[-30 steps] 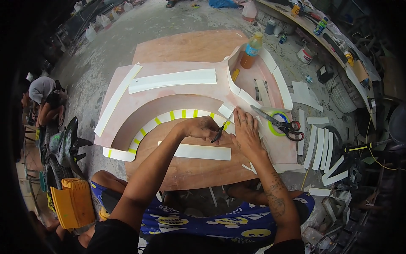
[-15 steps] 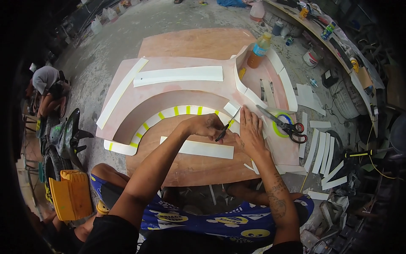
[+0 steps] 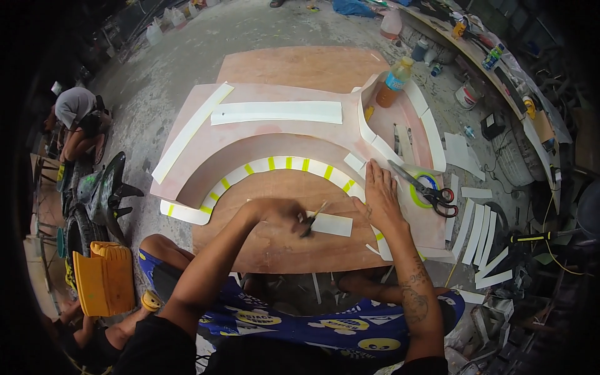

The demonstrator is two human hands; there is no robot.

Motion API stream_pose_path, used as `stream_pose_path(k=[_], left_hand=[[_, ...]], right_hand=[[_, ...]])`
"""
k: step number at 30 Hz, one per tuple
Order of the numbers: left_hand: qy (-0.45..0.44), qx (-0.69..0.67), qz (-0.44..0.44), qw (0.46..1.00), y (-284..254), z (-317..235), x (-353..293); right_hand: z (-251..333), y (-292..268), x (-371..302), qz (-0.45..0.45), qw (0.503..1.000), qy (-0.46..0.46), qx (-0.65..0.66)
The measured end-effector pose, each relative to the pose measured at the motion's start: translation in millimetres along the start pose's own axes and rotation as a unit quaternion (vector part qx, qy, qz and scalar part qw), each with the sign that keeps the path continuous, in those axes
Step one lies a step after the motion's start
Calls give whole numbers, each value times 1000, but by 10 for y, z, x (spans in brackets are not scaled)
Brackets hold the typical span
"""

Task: Measuring and applying white strips to a wooden mold to define the shape of a custom car body panel.

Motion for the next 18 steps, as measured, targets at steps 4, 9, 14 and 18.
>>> stream_pose_path(k=[4,9,14,18], left_hand=[[-90,152,-102,979,609,137,-624],[-164,293,-207,919,1176,742,-692],[-135,206,-259,934,1394,1016,-637],[-87,164,-212,959,1206,834,-755]], right_hand=[[16,-67,82,-12,999,11,42],[-84,163,238,-103,994,-38,2],[114,118,278,-134,990,3,-34],[11,211,299,-157,985,-7,-70]])
Point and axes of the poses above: each hand's wrist, its own x-axis towards the middle knuckle, its own y-axis out of the palm, z = x × y, the point moved 1 cm from there along x, towards the middle knuckle, and after that the axes turned 7 degrees about y, right-handed, at the moved point
